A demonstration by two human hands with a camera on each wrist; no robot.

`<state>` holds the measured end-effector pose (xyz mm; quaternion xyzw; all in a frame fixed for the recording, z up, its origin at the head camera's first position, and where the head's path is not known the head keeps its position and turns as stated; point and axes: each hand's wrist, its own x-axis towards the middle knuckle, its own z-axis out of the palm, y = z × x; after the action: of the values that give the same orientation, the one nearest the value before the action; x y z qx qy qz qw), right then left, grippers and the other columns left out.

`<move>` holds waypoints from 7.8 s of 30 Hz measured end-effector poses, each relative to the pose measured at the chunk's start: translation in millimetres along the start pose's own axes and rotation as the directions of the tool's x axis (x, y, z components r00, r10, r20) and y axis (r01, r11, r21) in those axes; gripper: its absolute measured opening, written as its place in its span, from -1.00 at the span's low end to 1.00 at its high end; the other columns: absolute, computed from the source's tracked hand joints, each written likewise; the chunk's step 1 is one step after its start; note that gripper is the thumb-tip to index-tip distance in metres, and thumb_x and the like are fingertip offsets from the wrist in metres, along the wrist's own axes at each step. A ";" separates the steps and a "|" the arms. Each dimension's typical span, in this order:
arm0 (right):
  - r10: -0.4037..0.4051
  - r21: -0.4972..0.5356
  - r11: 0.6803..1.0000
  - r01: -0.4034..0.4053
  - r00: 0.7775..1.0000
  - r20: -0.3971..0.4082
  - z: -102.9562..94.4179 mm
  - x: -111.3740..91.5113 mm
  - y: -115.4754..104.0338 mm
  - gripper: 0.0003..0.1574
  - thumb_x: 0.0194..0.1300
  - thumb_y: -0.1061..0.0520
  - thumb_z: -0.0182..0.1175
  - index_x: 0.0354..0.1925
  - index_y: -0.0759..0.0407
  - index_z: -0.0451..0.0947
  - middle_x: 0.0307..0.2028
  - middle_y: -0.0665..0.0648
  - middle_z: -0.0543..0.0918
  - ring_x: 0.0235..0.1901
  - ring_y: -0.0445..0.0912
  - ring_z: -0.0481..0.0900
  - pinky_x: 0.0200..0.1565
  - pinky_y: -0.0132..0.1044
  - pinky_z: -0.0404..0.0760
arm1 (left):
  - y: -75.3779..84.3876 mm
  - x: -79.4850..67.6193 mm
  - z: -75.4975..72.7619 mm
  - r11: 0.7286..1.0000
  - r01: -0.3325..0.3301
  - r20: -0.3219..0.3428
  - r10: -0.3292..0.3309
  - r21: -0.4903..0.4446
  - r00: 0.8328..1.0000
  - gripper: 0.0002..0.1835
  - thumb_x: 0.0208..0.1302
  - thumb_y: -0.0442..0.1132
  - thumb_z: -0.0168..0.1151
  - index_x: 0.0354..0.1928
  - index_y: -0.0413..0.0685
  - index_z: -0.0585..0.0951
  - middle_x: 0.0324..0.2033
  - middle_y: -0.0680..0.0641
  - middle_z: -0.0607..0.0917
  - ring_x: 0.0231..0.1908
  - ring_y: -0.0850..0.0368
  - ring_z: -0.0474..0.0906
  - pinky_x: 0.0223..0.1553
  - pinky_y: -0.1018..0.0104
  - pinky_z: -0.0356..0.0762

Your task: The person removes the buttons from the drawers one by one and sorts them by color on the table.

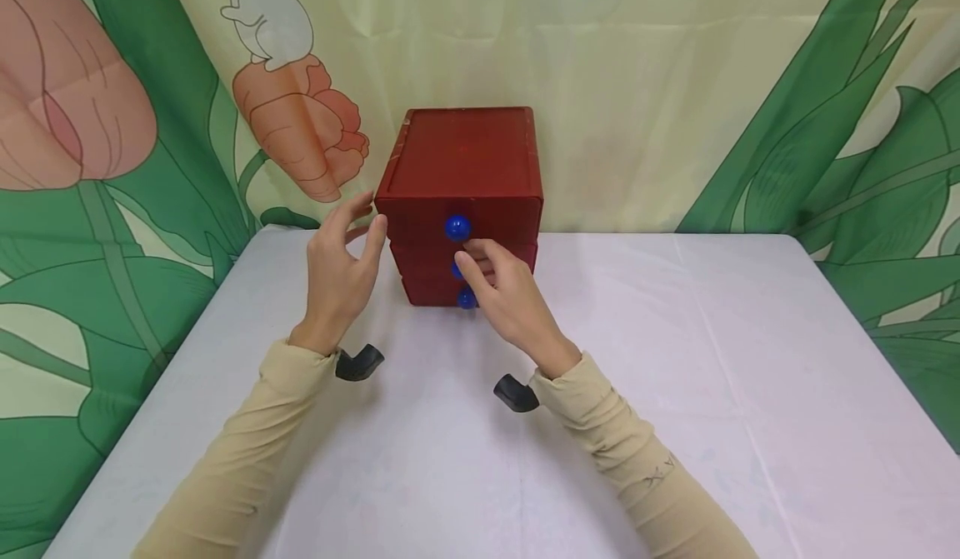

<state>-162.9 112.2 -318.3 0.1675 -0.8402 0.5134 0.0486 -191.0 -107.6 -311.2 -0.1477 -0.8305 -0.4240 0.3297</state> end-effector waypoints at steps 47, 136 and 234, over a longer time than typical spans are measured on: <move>0.007 0.085 0.996 0.004 0.991 -0.134 1.0 29.6 -6.4 -0.42 0.39 -0.19 0.19 -0.19 0.34 0.72 -0.35 0.23 0.78 -0.37 0.01 0.78 -0.19 -0.25 0.74 | -3.6 34.2 9.1 0.975 0.121 0.042 -0.115 -0.187 0.993 -0.55 0.40 -0.06 0.19 0.18 -0.20 0.61 0.00 -0.16 0.73 -0.06 0.02 0.71 -0.14 0.18 0.73; -0.004 0.077 0.997 0.012 0.995 -0.095 3.0 -43.1 -24.7 -0.60 0.34 -0.10 0.29 -0.21 0.21 0.78 -0.43 0.02 0.79 -0.40 -0.15 0.76 -0.25 -0.26 0.73 | 0.2 36.9 -12.8 0.891 0.315 0.190 -0.264 -0.327 0.946 -0.59 0.36 -0.12 0.27 0.17 -0.16 0.63 0.04 -0.18 0.71 -0.04 0.04 0.68 -0.10 0.37 0.69; -0.121 -0.128 0.986 0.107 0.987 -0.108 -36.5 -78.4 -58.9 -0.81 0.32 0.04 0.33 -0.17 0.07 0.78 -0.33 -0.06 0.80 -0.35 -0.30 0.75 -0.23 -0.40 0.70 | -12.4 26.5 -10.4 0.907 0.229 0.190 -0.171 -0.354 0.967 -0.57 0.40 -0.10 0.22 0.27 0.04 0.58 0.16 -0.06 0.65 0.12 0.07 0.60 0.14 0.14 0.60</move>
<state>-73.0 137.9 -271.2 0.1820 -0.8549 0.4662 0.1366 -212.7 -124.3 -296.5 -0.1539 -0.7685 -0.5929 0.1850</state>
